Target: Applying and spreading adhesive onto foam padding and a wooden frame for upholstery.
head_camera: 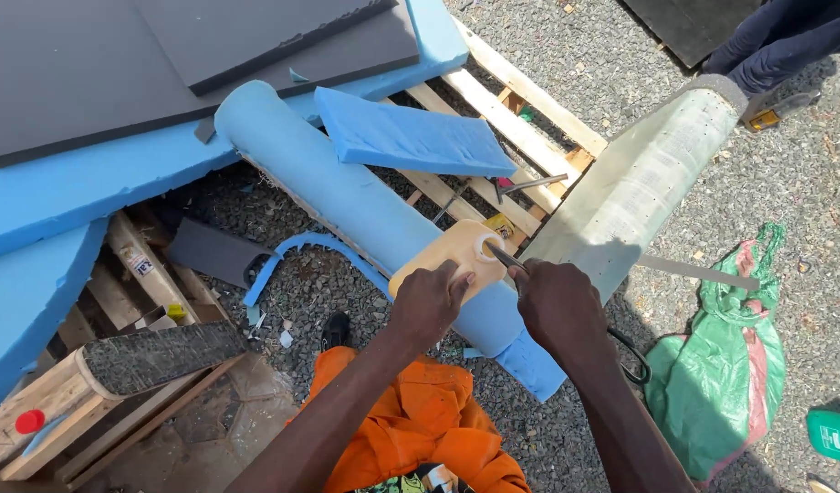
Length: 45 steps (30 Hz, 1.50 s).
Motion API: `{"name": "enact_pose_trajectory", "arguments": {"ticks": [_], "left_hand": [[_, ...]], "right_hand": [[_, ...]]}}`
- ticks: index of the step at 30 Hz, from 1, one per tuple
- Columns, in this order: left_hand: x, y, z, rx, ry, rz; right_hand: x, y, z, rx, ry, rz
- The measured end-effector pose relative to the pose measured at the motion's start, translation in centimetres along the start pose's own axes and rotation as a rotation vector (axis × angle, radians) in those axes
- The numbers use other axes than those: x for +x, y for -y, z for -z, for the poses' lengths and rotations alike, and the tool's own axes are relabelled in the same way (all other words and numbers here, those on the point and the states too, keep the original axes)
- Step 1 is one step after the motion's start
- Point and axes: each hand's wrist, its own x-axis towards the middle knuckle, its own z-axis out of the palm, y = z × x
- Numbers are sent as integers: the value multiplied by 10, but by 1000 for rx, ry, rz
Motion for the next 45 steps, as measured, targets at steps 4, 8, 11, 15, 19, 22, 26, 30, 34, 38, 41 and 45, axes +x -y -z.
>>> {"name": "enact_pose_trajectory", "arguments": {"ticks": [4,8,11,15,19,22,26,30,34,38,41,45], "left_hand": [[8,2,8,90,64,-43],[16,6,4,94,58,-25],[18,12,0,116,62,-45],[23,15,1,107,22,-31],[27,33,-4,134,-9,-36],[32,30,-2,127,-52,-59],[17,33,2,99,-61,-46],[8,38,-2,72,-42,-39],[9,39,6,59,-46,-68],[18,54,5,129,-14,-50],[15,54,7,133,-16,-76],[18,69,10,135,-25,-63]], "right_hand": [[11,7,3,-39,68,-7],[11,10,-17,-69,-92,9],[10,8,-32,-97,-136,8],[13,6,-57,167,-261,17],[33,-9,-103,157,-421,79],[47,-10,-134,359,-553,115],[51,1,-169,710,-600,86],[39,10,-157,902,-781,128],[18,-10,-123,942,-905,87],[-31,-56,-82,1139,-1136,32],[-82,-100,-90,1135,-1312,-187],[-139,-221,-238,1528,-523,-852]]}}
